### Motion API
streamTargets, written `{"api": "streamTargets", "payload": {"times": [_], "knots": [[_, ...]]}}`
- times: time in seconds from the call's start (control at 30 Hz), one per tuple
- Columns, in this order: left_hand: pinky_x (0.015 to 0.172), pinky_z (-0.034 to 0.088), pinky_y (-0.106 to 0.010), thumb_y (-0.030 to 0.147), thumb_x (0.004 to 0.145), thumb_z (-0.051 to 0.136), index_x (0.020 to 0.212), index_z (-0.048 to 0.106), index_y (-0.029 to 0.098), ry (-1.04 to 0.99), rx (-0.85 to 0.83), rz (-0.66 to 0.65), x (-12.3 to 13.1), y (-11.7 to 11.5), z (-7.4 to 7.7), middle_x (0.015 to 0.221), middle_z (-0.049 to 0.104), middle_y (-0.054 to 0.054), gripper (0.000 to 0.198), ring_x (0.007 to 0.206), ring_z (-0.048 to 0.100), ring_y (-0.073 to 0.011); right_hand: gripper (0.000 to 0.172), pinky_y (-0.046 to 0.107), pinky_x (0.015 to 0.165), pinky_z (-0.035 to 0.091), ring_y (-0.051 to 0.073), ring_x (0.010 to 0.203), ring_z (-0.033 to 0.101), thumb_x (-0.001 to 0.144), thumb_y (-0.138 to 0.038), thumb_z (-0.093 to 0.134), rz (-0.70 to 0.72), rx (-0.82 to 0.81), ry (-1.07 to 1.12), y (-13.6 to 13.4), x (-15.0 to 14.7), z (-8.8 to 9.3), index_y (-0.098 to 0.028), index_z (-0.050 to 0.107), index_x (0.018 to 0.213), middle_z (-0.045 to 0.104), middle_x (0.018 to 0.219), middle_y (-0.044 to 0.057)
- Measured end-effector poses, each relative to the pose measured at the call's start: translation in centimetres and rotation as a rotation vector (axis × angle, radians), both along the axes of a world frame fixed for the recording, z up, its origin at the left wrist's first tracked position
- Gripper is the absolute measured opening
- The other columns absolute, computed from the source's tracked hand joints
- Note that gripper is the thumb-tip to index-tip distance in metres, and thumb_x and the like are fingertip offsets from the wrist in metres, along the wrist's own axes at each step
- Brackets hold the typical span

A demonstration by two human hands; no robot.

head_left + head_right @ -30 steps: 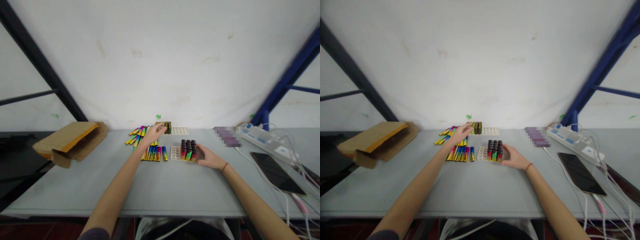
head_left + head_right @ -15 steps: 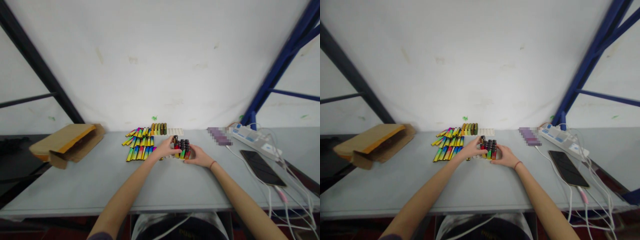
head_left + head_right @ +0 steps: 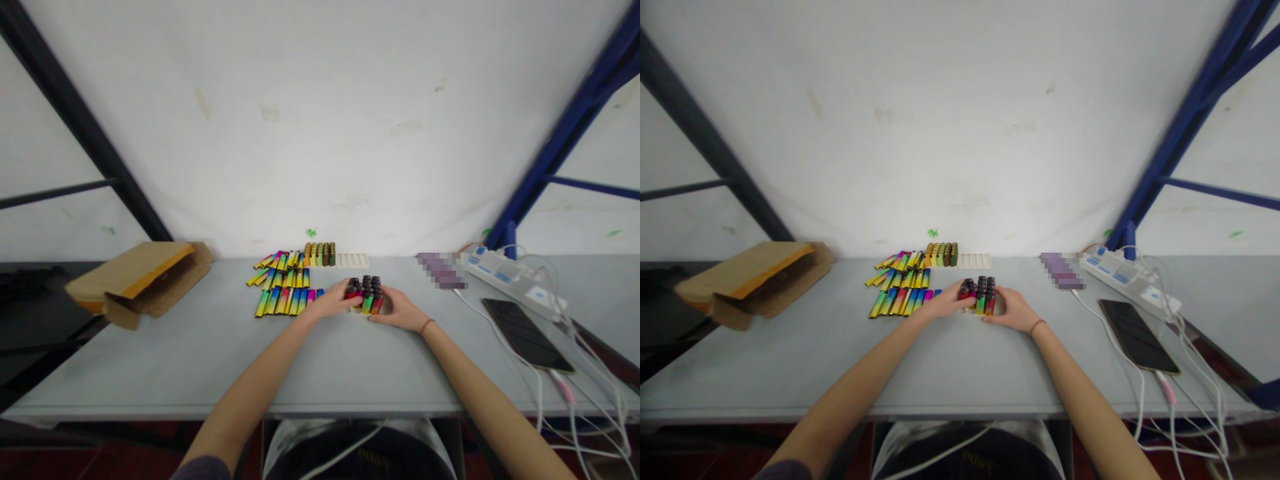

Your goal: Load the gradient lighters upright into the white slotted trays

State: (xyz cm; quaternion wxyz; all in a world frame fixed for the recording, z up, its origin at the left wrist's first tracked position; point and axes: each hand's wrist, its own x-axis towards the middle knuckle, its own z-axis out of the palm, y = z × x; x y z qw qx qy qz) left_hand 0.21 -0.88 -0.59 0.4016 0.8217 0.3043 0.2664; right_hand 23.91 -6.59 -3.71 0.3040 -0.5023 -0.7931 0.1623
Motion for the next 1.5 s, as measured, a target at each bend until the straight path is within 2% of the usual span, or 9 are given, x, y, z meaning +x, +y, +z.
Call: {"api": "streamTargets", "payload": {"times": [0.1, 0.37, 0.6, 0.73, 0.8, 0.9, 1.03, 1.23, 1.5], "knots": [[0.088, 0.050, -0.036, 0.036, 0.085, 0.061, 0.109, 0.050, 0.017, -0.028, 0.009, 0.078, 0.1, -0.2, -0.3, 0.096, 0.061, -0.003, 0.033, 0.091, 0.057, -0.0194, 0.079, 0.053, 0.106, 0.045, 0.035, 0.121, 0.061, 0.071, -0.055, 0.079, 0.018, -0.006, 0.015, 0.1, 0.1, -0.1, -0.015, 0.054, 0.135, 0.063, 0.135, 0.019], [0.075, 0.048, -0.031, 0.031, 0.078, 0.066, 0.102, 0.047, 0.019, -0.036, 0.024, 0.056, 0.4, -0.5, -0.9, 0.083, 0.058, 0.001, 0.033, 0.075, 0.055, -0.0161, 0.077, 0.054, 0.105, 0.046, 0.036, 0.120, 0.061, 0.072, -0.054, 0.079, 0.035, -0.010, 0.036, 0.2, 0.2, -0.1, -0.016, 0.054, 0.134, 0.064, 0.134, 0.018], [0.096, 0.049, -0.038, 0.031, 0.079, 0.065, 0.107, 0.049, 0.019, -0.252, -0.025, 0.269, 0.9, -0.8, 0.5, 0.103, 0.063, -0.006, 0.034, 0.098, 0.060, -0.0205, 0.078, 0.054, 0.104, 0.046, 0.035, 0.119, 0.062, 0.072, -0.056, 0.079, 0.024, 0.004, 0.029, 0.2, 0.3, -0.2, -0.018, 0.054, 0.135, 0.064, 0.134, 0.017], [0.070, 0.055, -0.031, 0.034, 0.081, 0.064, 0.099, 0.052, 0.019, -0.235, -0.220, 0.445, -1.3, 0.4, 2.3, 0.083, 0.061, -0.002, 0.027, 0.075, 0.061, -0.0170, 0.078, 0.054, 0.104, 0.047, 0.036, 0.118, 0.062, 0.072, -0.057, 0.078, 0.031, -0.018, 0.016, 0.2, 0.3, -0.2, -0.015, 0.055, 0.133, 0.065, 0.132, 0.018], [0.061, 0.052, -0.027, 0.035, 0.081, 0.062, 0.097, 0.053, 0.019, -0.175, -0.250, 0.583, -3.7, 1.4, 3.4, 0.074, 0.058, 0.001, 0.024, 0.065, 0.059, -0.0145, 0.077, 0.054, 0.104, 0.047, 0.036, 0.118, 0.062, 0.072, -0.057, 0.078, 0.023, -0.016, 0.015, 0.2, 0.2, -0.2, -0.015, 0.056, 0.132, 0.064, 0.132, 0.019], [0.063, 0.051, -0.027, 0.038, 0.080, 0.059, 0.092, 0.058, 0.017, 0.036, -0.054, 0.758, -8.2, 2.9, 4.9, 0.072, 0.061, 0.000, 0.024, 0.069, 0.062, -0.0179, 0.077, 0.054, 0.104, 0.047, 0.036, 0.118, 0.062, 0.071, -0.057, 0.079, 0.017, -0.002, 0.023, 0.1, 0.2, -0.2, -0.016, 0.057, 0.132, 0.064, 0.132, 0.018], [0.074, 0.052, -0.031, 0.043, 0.079, 0.057, 0.096, 0.065, 0.015, 0.525, -0.003, 0.801, -12.4, 3.9, 5.6, 0.087, 0.072, -0.009, 0.033, 0.087, 0.069, -0.0263, 0.075, 0.053, 0.103, 0.048, 0.035, 0.117, 0.062, 0.072, -0.057, 0.079, 0.026, 0.006, 0.028, 0.1, 0.2, -0.2, -0.017, 0.057, 0.131, 0.065, 0.131, 0.017], [0.090, 0.051, -0.038, 0.051, 0.082, 0.055, 0.121, 0.064, 0.016, 0.892, -0.018, 0.867, -11.8, 5.0, 5.5, 0.126, 0.068, -0.019, 0.054, 0.115, 0.065, -0.0351, 0.074, 0.051, 0.101, 0.048, 0.035, 0.114, 0.063, 0.072, -0.057, 0.078, 0.010, -0.002, 0.011, 0.0, 0.2, -0.1, -0.016, 0.058, 0.129, 0.066, 0.128, 0.017], [0.095, 0.050, -0.040, 0.046, 0.086, 0.056, 0.126, 0.063, 0.017, 0.918, 0.061, 0.923, -11.4, 5.9, 5.4, 0.129, 0.066, -0.019, 0.050, 0.120, 0.063, -0.0335, 0.071, 0.050, 0.100, 0.049, 0.034, 0.112, 0.064, 0.073, -0.058, 0.077, 0.009, -0.014, -0.005, -0.3, 0.1, 0.3, -0.015, 0.059, 0.127, 0.067, 0.126, 0.017]]}}
